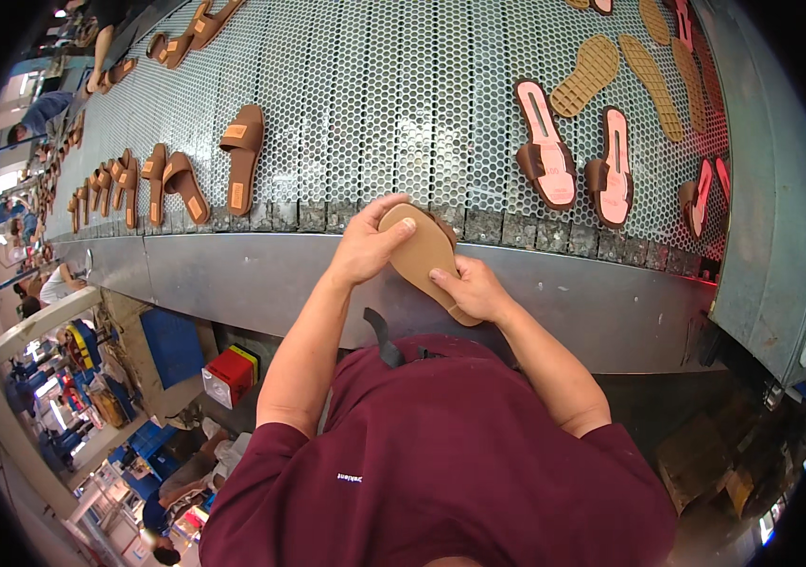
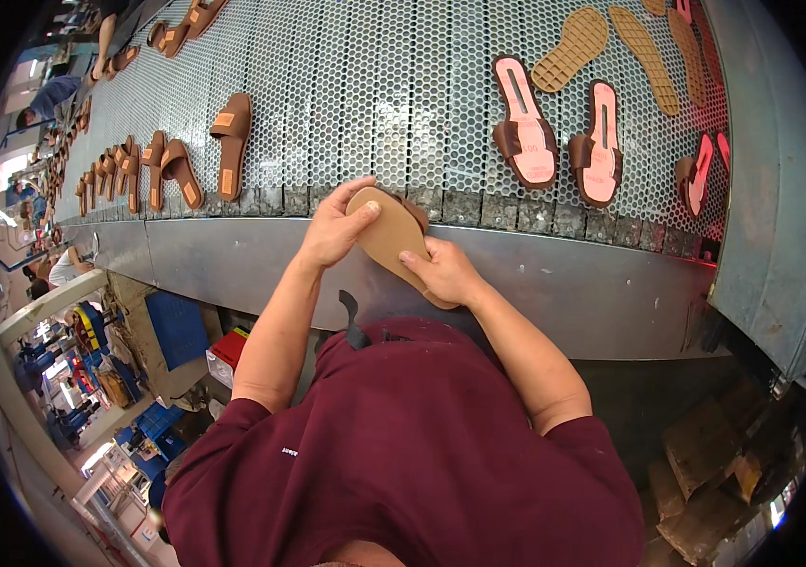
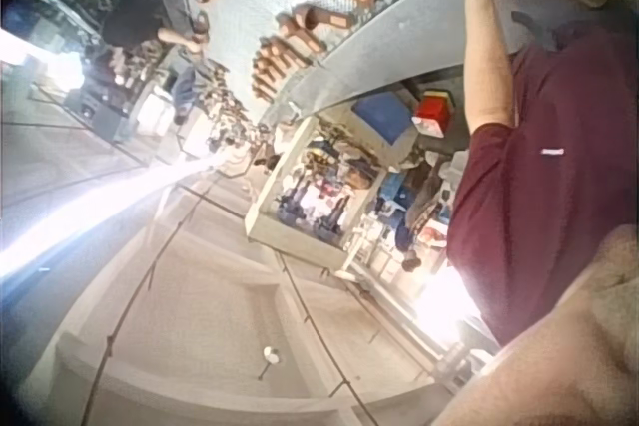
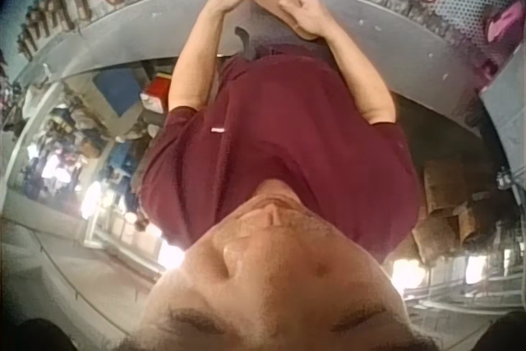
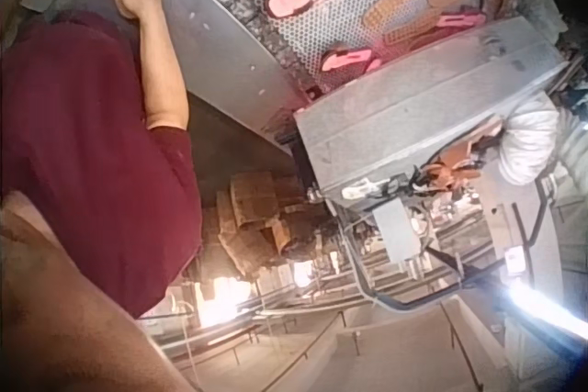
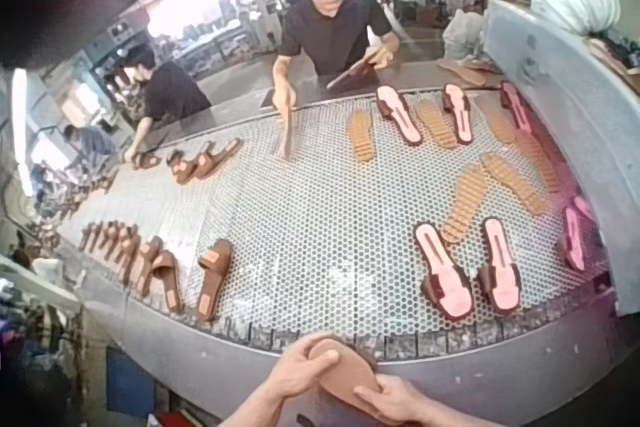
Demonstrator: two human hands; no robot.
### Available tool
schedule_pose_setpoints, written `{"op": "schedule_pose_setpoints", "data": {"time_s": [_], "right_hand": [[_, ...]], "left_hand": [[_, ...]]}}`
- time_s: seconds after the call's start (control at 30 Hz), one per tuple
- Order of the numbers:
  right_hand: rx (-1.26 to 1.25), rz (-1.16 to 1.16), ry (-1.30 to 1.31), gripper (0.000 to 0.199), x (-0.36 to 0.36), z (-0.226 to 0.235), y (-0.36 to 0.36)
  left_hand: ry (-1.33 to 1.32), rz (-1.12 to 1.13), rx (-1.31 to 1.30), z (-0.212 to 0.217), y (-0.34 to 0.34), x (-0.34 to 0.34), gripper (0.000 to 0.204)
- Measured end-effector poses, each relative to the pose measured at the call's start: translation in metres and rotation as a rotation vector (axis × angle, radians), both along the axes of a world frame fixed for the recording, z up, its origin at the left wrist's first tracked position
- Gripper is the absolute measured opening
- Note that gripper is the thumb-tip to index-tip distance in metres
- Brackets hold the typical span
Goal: Aligning and matching shoe soles with uppers on a conveyor belt in a shoe factory.
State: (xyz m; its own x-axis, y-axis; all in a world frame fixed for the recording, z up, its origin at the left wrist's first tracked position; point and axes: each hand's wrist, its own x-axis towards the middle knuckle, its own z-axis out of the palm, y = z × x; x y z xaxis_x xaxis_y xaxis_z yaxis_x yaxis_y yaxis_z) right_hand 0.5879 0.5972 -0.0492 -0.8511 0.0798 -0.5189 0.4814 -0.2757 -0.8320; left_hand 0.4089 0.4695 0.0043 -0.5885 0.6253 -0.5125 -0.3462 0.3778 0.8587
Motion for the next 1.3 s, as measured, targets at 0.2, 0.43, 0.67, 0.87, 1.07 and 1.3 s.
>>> {"op": "schedule_pose_setpoints", "data": {"time_s": [0.2, 0.43, 0.67, 0.87, 1.07, 1.3], "right_hand": [[0.033, 0.052, 0.015, 0.034, 0.003, 0.008, 0.012], [0.066, 0.119, -0.132, 0.031, 0.034, 0.011, 0.056], [-0.095, -0.333, -0.099, 0.027, 0.047, 0.006, 0.065], [0.047, -0.41, 0.05, 0.028, 0.044, 0.023, 0.057], [-0.223, -0.376, 0.023, 0.028, 0.068, -0.022, 0.058], [-0.424, -0.398, 0.097, 0.033, 0.062, 0.003, 0.063]], "left_hand": [[0.104, -0.088, -0.102, 0.009, 0.007, -0.004, 0.03], [0.035, 0.221, 0.001, -0.002, -0.013, 0.004, 0.035], [1.093, -0.522, -0.159, 0.031, 0.016, 0.065, 0.071], [0.979, -0.589, -0.075, -0.005, 0.053, 0.099, 0.075], [0.866, -0.547, -0.08, 0.01, 0.057, 0.095, 0.071], [0.827, -0.568, -0.09, 0.014, 0.061, 0.099, 0.07]]}}
